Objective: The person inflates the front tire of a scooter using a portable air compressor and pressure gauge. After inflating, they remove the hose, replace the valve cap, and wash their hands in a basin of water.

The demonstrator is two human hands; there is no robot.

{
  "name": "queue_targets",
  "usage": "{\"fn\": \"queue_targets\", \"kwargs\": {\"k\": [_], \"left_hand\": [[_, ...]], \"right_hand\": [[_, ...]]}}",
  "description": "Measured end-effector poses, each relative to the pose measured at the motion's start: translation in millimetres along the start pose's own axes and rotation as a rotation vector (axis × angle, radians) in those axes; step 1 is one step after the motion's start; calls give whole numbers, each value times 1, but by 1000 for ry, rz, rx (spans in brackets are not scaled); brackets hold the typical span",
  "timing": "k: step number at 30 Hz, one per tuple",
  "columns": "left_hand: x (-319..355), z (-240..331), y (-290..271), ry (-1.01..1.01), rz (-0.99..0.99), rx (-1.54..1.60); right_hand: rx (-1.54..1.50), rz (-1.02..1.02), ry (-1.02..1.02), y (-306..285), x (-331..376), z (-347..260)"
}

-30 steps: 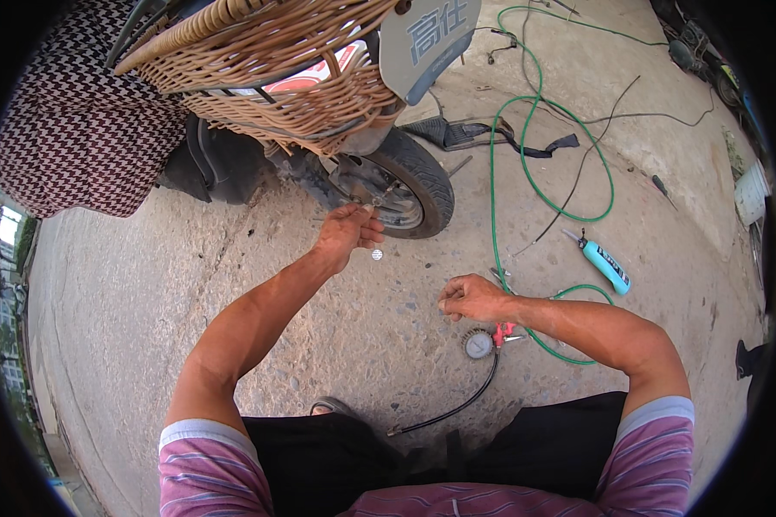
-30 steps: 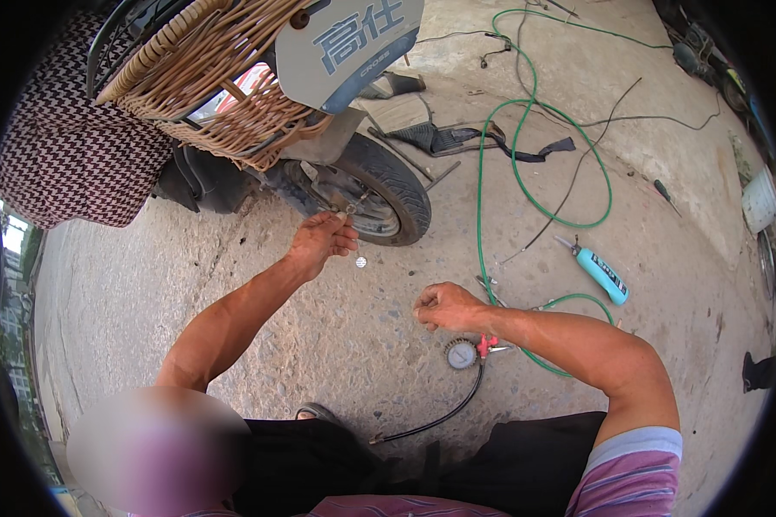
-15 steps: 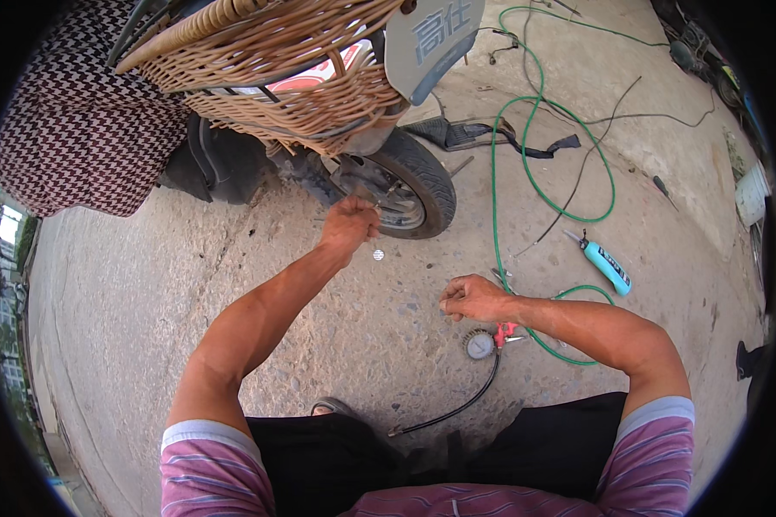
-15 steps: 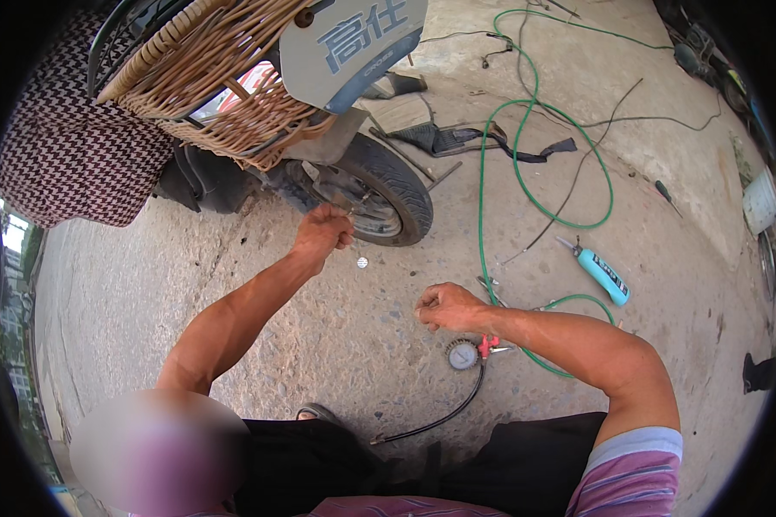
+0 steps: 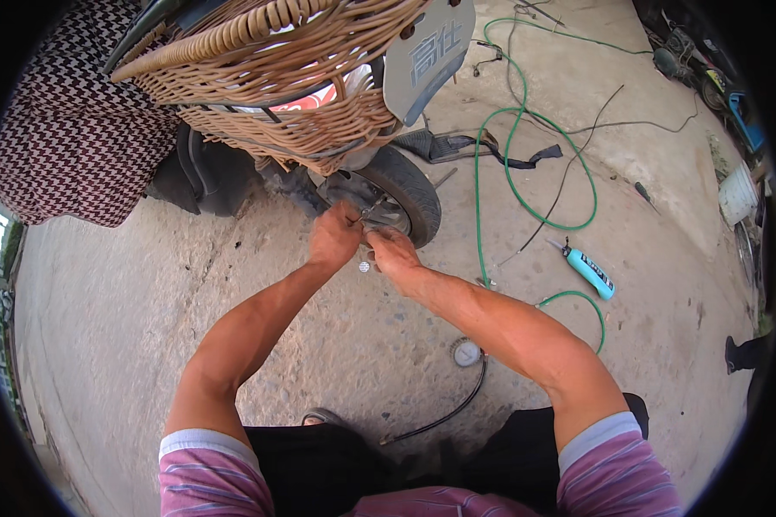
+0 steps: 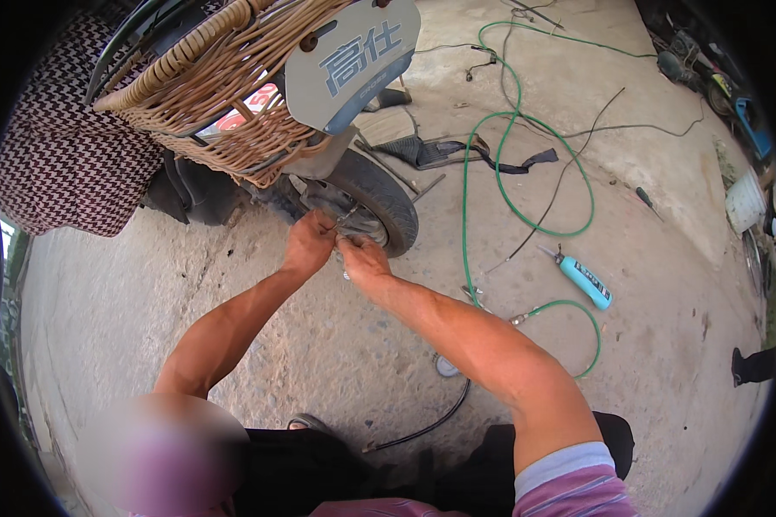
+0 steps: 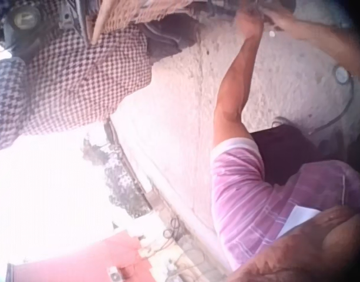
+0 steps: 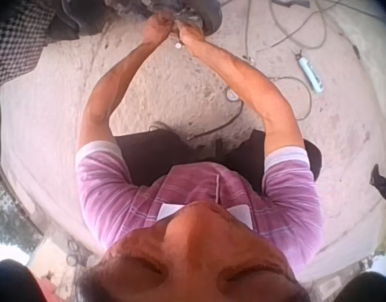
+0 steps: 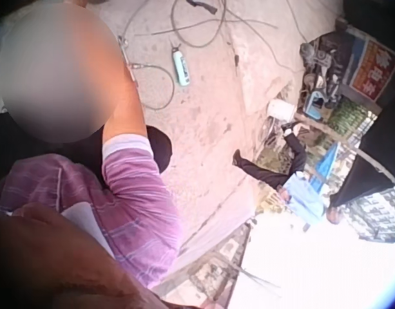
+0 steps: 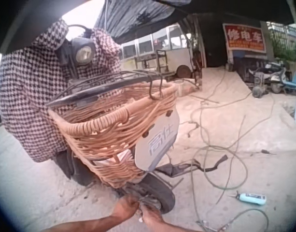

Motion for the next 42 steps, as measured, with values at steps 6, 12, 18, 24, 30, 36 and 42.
{"fn": "queue_targets", "kwargs": {"k": [6, 12, 18, 24, 30, 36, 42], "left_hand": [[7, 14, -1, -30, -67, -48], [6, 9, -4, 37, -117, 65], [11, 5, -12, -456, -480, 566], [7, 6, -5, -500, -506, 698], [5, 12, -1, -420, -361, 523], [1, 4, 3, 84, -134, -58], [4, 2, -5, -341, -474, 437]], "right_hand": [[-556, 146, 272, 6, -5, -16], [-688, 146, 250, 9, -15, -9], [-808, 62, 219, 9, -18, -5], [-795, 14, 221, 4, -17, -4], [-793, 76, 255, 2, -12, -13], [-751, 80, 190, 5, -20, -7], [-802, 23, 255, 2, -20, -10]]}}
Point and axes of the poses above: each hand's wrist, its own x-axis away from the middle knuckle, its own y-axis out of the palm, z = x × y, the point moved 1 cm from there along -x, towards the middle knuckle, and after that the axes turned 9 degrees about -y, right-handed, at the moved point
